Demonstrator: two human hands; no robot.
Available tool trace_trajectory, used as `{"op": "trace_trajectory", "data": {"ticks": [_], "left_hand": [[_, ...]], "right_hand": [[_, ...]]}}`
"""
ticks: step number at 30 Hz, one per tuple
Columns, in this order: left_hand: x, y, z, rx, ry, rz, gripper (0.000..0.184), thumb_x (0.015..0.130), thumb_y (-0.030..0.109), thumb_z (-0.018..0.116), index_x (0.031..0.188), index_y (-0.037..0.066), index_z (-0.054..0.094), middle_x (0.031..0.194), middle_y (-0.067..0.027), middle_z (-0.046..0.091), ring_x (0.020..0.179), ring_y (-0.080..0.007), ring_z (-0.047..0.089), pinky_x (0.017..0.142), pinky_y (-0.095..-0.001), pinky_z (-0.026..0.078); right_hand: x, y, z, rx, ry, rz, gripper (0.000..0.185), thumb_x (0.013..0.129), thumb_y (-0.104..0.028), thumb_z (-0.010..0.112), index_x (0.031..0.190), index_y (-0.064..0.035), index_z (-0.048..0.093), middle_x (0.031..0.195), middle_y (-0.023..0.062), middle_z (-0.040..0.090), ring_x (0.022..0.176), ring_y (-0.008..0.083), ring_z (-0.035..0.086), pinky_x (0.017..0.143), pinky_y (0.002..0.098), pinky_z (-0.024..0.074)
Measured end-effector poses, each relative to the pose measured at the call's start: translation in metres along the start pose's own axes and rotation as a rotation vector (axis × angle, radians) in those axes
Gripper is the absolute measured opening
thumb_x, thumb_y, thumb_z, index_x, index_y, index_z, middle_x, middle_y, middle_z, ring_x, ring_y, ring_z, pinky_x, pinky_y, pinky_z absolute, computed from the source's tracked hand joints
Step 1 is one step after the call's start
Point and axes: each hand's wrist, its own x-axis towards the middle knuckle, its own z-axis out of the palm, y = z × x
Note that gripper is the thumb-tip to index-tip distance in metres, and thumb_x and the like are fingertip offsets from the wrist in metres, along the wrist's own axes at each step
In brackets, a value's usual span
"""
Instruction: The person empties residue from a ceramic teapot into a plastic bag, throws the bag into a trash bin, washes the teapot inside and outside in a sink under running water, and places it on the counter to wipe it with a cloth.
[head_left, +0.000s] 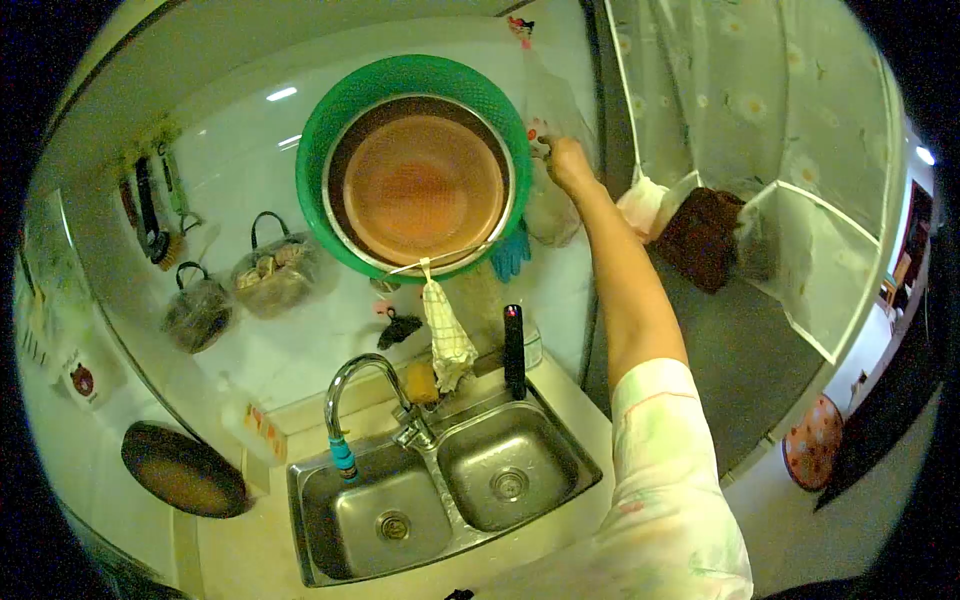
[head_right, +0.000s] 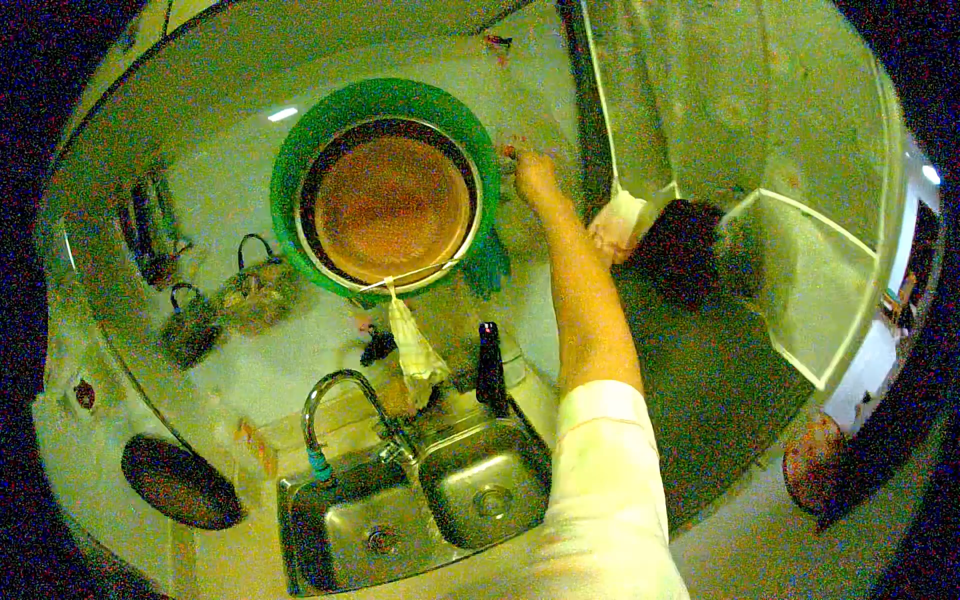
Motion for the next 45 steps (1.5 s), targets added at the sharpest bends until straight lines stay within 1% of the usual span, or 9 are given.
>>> {"op": "trace_trajectory", "data": {"ticks": [8,13,17,20,25,30,33,37,45], "left_hand": [[-0.035,-0.007,0.012,-0.012,-0.072,-0.07,0.041,0.097,0.011,0.043,0.137,0.005,0.038,0.139,-0.0222,0.035,0.119,-0.0371,0.046,0.093,-0.042,0.046],[-0.016,0.02,-0.019,0.157,-0.099,-0.164,0.035,0.099,0.009,0.037,0.132,0.004,0.046,0.14,-0.0158,0.036,0.119,-0.0302,0.048,0.094,-0.0405,0.045],[0.001,0.031,-0.011,-0.156,-0.069,-0.302,0.033,0.099,0.01,0.037,0.13,0.005,0.048,0.139,-0.0147,0.037,0.117,-0.0302,0.049,0.093,-0.041,0.045],[0.038,0.051,-0.023,-0.428,-0.044,-0.44,0.033,0.099,0.012,0.038,0.129,0.006,0.049,0.139,-0.0143,0.037,0.116,-0.0306,0.049,0.093,-0.0411,0.045],[0.13,0.108,-0.029,-0.477,0.088,-0.156,0.036,0.085,0.001,0.053,0.121,0.003,0.057,0.131,-0.0177,0.051,0.123,-0.0337,0.047,0.104,-0.0409,0.036],[0.185,0.182,-0.043,-1.307,0.076,-0.13,0.058,0.084,0.006,0.063,0.137,0.003,0.04,0.141,-0.0124,0.041,0.129,-0.0229,0.04,0.103,-0.038,0.038],[0.17,0.171,-0.054,-1.514,0.051,-0.366,0.049,0.086,0.005,0.063,0.132,0.001,0.045,0.128,-0.0084,0.053,0.117,-0.0165,0.05,0.098,-0.0321,0.042],[0.117,0.133,-0.067,-1.165,0.137,-0.53,0.025,0.086,0.01,0.064,0.11,0.003,0.063,0.104,-0.0077,0.065,0.097,-0.0157,0.06,0.087,-0.0305,0.048],[-0.009,0.023,-0.14,-1.047,0.447,-0.986,0.012,0.09,0.01,0.061,0.098,0.003,0.065,0.087,-0.0047,0.066,0.077,-0.0089,0.06,0.071,-0.0244,0.05]], "right_hand": [[0.02,-0.003,0.033,-0.45,-0.266,0.143,0.032,0.091,-0.019,0.048,0.115,-0.0022,0.059,0.11,0.0205,0.063,0.102,0.0367,0.061,0.088,0.0431,0.0478],[-0.001,-0.009,0.007,-0.312,0.098,0.197,0.035,0.094,-0.028,0.047,0.114,-0.0022,0.06,0.112,0.0179,0.063,0.1,0.0353,0.062,0.086,0.0423,0.0487],[-0.034,0.035,-0.026,0.443,0.644,0.113,0.033,0.093,-0.024,0.056,0.115,-0.0006,0.061,0.1,0.0089,0.066,0.087,0.0198,0.063,0.073,0.0313,0.0491],[-0.121,-0.035,-0.079,1.391,0.271,0.285,0.032,0.094,-0.02,0.056,0.12,-0.0006,0.055,0.109,0.0074,0.062,0.093,0.0157,0.061,0.077,0.0272,0.0492],[-0.25,-0.158,-0.031,1.821,-0.344,0.479,0.034,0.087,-0.01,0.057,0.12,-0.0002,0.053,0.109,0.0107,0.063,0.095,0.02,0.063,0.08,0.0322,0.0535],[-0.377,-0.3,0.005,2.031,-1.123,0.825,0.038,0.082,-0.008,0.063,0.119,-0.0058,0.054,0.108,0.0078,0.062,0.091,0.0183,0.062,0.074,0.0319,0.0557],[-0.41,-0.352,0.005,1.973,-1.161,0.895,0.037,0.083,0.0,0.062,0.119,-0.0022,0.052,0.106,0.0083,0.063,0.088,0.0161,0.064,0.071,0.0274,0.0558],[-0.426,-0.38,0.004,1.658,-1.179,0.266,0.03,0.082,0.001,0.064,0.111,-0.0048,0.058,0.094,0.0036,0.063,0.075,0.0078,0.059,0.056,0.0201,0.0472],[-0.467,-0.473,0.011,1.854,-1.416,0.81,0.027,0.081,-0.005,0.067,0.107,-0.0049,0.057,0.081,0.0023,0.058,0.056,0.0045,0.047,0.041,0.0151,0.0339]]}}
